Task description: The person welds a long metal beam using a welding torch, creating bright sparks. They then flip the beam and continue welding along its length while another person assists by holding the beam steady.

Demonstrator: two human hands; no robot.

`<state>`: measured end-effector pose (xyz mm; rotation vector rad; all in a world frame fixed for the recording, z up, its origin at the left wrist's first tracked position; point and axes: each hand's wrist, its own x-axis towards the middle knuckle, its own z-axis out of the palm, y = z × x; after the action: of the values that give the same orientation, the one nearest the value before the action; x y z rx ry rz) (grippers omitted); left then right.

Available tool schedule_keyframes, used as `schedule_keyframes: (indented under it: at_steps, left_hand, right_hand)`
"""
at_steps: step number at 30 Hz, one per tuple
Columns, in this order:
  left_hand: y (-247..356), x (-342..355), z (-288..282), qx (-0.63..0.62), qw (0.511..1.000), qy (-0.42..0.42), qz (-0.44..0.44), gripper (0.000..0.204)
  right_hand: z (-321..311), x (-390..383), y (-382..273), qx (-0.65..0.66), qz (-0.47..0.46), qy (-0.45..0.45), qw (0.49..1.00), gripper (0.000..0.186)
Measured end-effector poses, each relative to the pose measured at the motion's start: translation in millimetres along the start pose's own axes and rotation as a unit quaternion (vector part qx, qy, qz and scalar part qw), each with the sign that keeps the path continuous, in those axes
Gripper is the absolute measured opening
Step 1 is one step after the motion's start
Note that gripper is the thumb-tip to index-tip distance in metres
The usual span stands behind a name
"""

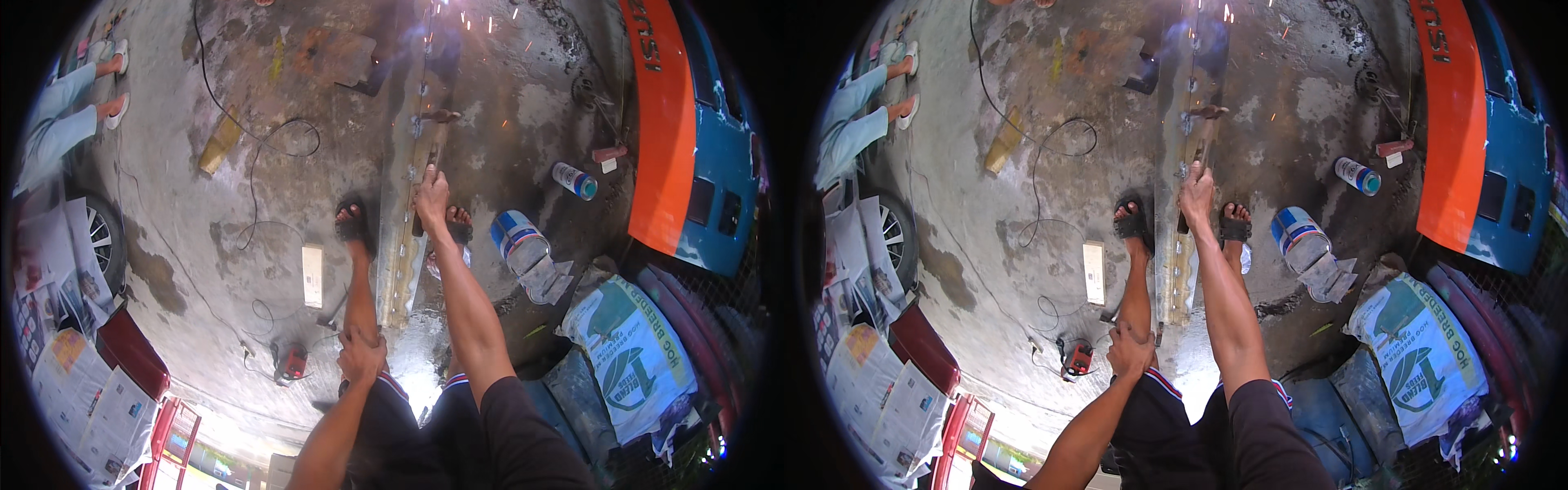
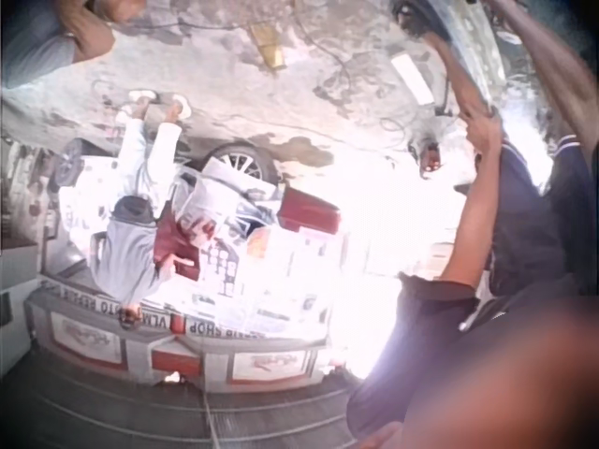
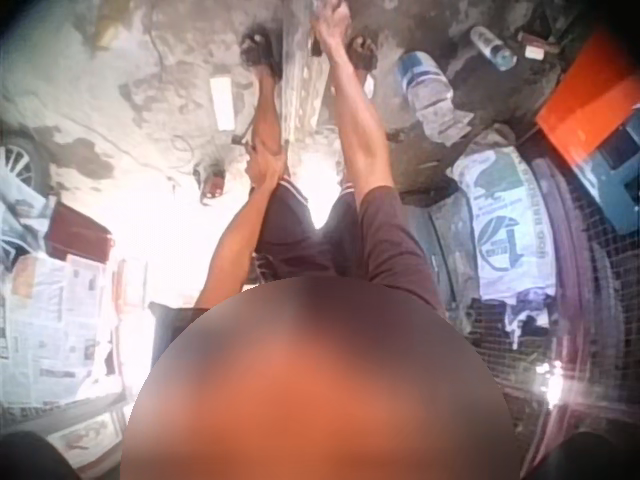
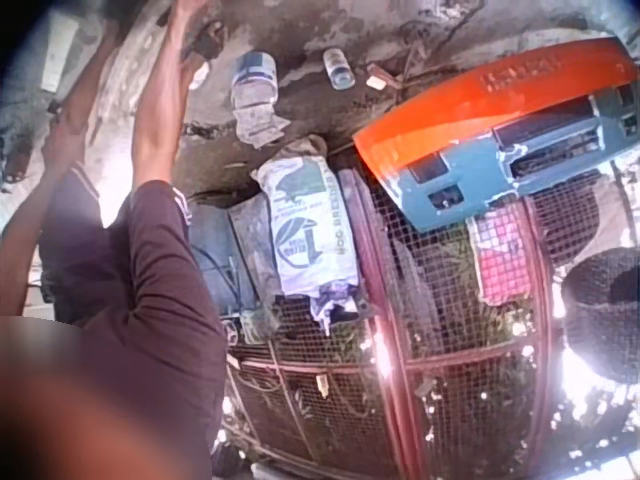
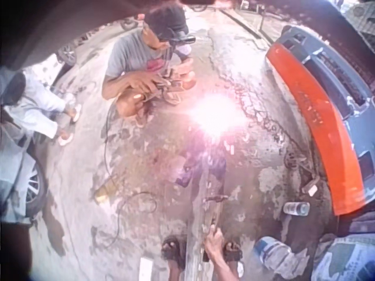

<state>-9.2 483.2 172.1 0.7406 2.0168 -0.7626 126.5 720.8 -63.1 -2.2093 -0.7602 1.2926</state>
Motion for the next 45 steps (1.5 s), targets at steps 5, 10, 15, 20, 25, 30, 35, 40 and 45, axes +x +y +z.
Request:
schedule_keyframes:
  at_steps: [5, 10, 15, 20, 25, 30, 35, 40, 45]
  left_hand:
    - [2.3, 3.5, -13.0, 0.011, 1.0, -0.021, -0.02, 0.071]
    - [4.5, 5.1, -22.0, -0.005, 1.0, -0.019, -0.006, 0.069]
    - [4.2, 9.7, -29.3, -0.003, 1.0, -0.02, -0.01, 0.069]
    - [10.1, 8.5, -40.1, -0.005, 0.999, -0.044, -0.008, 0.072]
    - [7.2, 11.8, -36.5, -0.003, 1.0, -0.028, -0.012, 0.069]
    - [6.1, 14.0, -34.8, -0.002, 1.0, -0.02, -0.013, 0.065]
    - [9.2, 11.0, -42.1, 0.002, 0.999, -0.032, -0.001, 0.071]
    - [7.9, 12.4, -41.1, -0.003, 1.0, -0.029, -0.01, 0.071]
    - [7.9, 12.8, -39.0, -0.012, 1.0, -0.023, -0.008, 0.068]
  right_hand:
    - [-7.0, -18.4, -29.5, 0.054, 0.065, -0.085, 0.993, 0.044]
    - [-6.6, -11.4, -8.7, 0.058, 0.065, -0.054, 0.995, 0.05]
    - [-4.0, -14.5, -7.1, 0.108, 0.091, -0.062, 0.988, 0.047]
    - [-11.5, -15.6, -9.6, 0.128, 0.097, -0.063, 0.985, 0.045]
    - [-11.7, -20.2, -13.2, 0.187, 0.123, -0.098, 0.97, 0.045]
    - [-11.2, -22.9, -17.3, 0.199, 0.128, -0.088, 0.968, 0.047]
    - [-14.0, -20.3, -12.4, 0.275, 0.184, -0.113, 0.937, 0.049]
    - [-3.5, -32.3, -25.1, 0.244, 0.192, -0.129, 0.942, 0.048]
    - [18.9, -49.3, -31.4, 0.291, 0.171, -0.068, 0.939, 0.047]
